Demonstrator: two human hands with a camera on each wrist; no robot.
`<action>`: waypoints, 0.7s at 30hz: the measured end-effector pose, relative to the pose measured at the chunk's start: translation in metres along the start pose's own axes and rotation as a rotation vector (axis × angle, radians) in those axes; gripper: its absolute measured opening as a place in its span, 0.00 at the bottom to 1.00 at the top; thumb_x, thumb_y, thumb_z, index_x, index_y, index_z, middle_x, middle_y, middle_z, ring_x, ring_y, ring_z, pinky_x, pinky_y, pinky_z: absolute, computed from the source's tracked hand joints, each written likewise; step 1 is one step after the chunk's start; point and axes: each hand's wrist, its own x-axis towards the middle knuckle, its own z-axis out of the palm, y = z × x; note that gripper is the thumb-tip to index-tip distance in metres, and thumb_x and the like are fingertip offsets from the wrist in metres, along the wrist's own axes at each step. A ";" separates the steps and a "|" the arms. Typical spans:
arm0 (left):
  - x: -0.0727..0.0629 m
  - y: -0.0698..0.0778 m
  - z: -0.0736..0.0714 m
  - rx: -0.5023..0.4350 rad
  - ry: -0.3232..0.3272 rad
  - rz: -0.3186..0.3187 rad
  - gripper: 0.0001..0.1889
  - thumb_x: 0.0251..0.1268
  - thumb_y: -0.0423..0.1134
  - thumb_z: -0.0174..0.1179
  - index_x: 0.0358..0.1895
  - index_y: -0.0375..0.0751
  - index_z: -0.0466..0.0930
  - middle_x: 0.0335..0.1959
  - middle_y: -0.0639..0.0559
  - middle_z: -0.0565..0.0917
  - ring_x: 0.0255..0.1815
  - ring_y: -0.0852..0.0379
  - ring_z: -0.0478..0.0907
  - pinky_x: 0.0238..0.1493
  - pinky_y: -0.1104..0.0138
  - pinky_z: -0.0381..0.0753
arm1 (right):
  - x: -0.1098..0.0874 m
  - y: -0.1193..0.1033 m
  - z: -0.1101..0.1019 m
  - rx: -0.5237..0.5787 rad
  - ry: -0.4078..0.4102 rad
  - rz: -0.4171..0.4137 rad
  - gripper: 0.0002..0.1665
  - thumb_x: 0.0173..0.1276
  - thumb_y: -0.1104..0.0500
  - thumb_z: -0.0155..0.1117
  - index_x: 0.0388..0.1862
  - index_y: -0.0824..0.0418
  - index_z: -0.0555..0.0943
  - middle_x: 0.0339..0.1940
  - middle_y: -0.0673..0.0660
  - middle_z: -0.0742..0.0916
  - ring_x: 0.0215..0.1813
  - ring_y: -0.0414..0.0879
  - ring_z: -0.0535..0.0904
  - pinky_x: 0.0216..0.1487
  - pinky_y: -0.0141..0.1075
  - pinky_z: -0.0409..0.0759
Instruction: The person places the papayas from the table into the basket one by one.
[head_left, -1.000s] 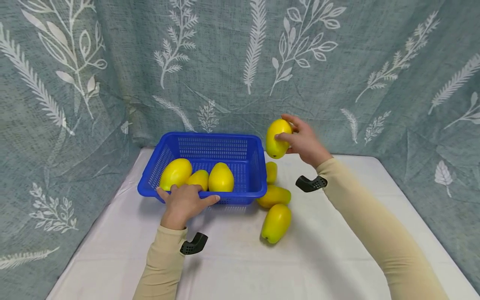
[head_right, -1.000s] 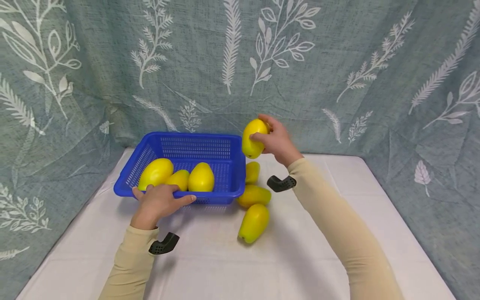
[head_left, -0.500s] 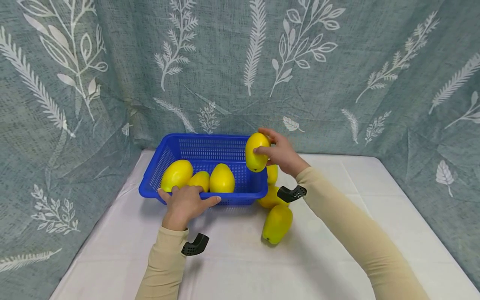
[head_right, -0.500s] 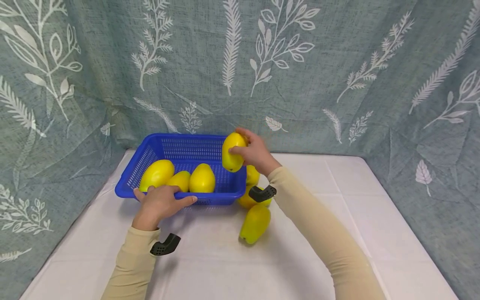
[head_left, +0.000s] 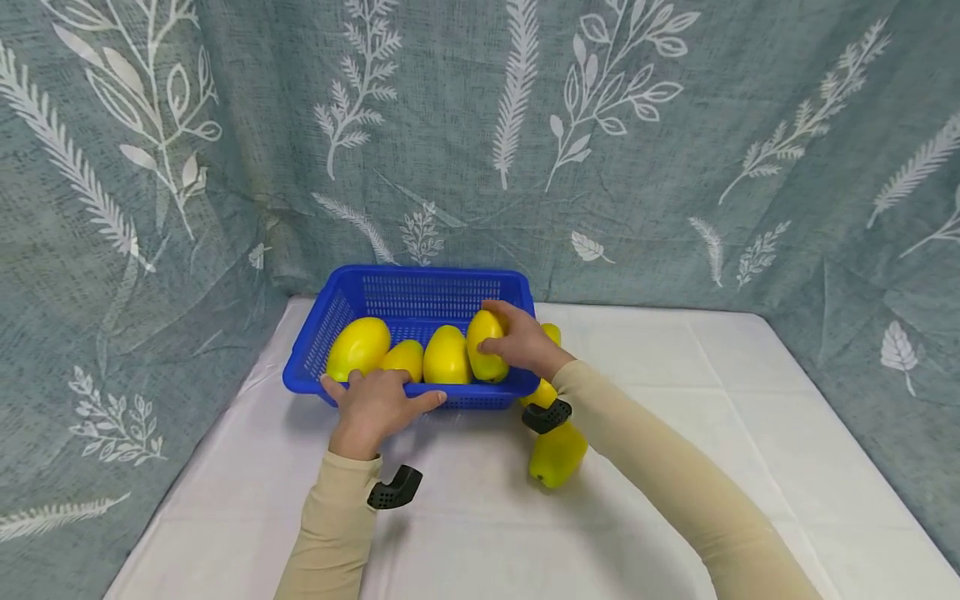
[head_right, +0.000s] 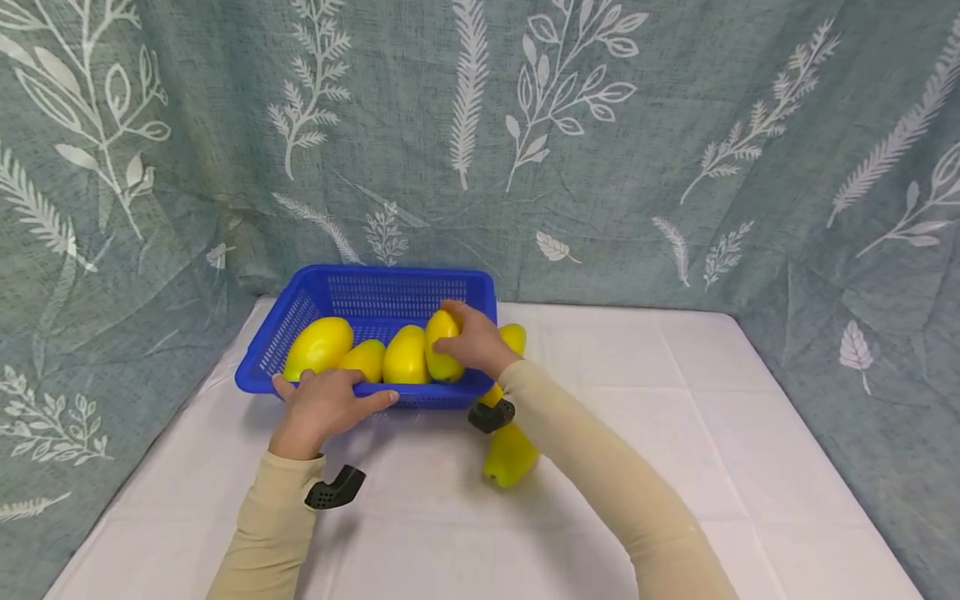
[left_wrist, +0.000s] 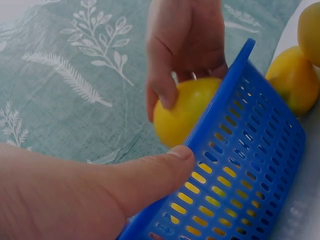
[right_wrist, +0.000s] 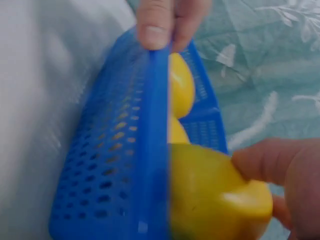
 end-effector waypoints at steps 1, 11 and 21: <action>0.000 0.000 0.000 0.000 0.004 0.001 0.35 0.63 0.67 0.63 0.58 0.38 0.85 0.46 0.39 0.88 0.67 0.15 0.66 0.66 0.17 0.35 | 0.000 0.000 0.003 -0.037 -0.002 0.002 0.44 0.69 0.59 0.66 0.81 0.51 0.61 0.78 0.60 0.72 0.71 0.58 0.73 0.74 0.52 0.73; -0.001 0.002 0.000 -0.003 0.004 0.005 0.34 0.64 0.66 0.62 0.58 0.39 0.84 0.50 0.36 0.87 0.67 0.15 0.65 0.67 0.18 0.35 | 0.003 -0.001 0.024 -0.250 -0.016 0.083 0.45 0.72 0.60 0.61 0.84 0.51 0.55 0.81 0.68 0.63 0.80 0.61 0.63 0.78 0.57 0.65; -0.002 0.000 0.000 -0.026 0.027 0.015 0.34 0.64 0.64 0.64 0.59 0.37 0.84 0.60 0.33 0.82 0.69 0.17 0.62 0.67 0.19 0.33 | 0.001 -0.001 0.030 -0.355 -0.062 0.050 0.51 0.68 0.56 0.66 0.85 0.53 0.52 0.82 0.70 0.60 0.83 0.63 0.57 0.80 0.56 0.64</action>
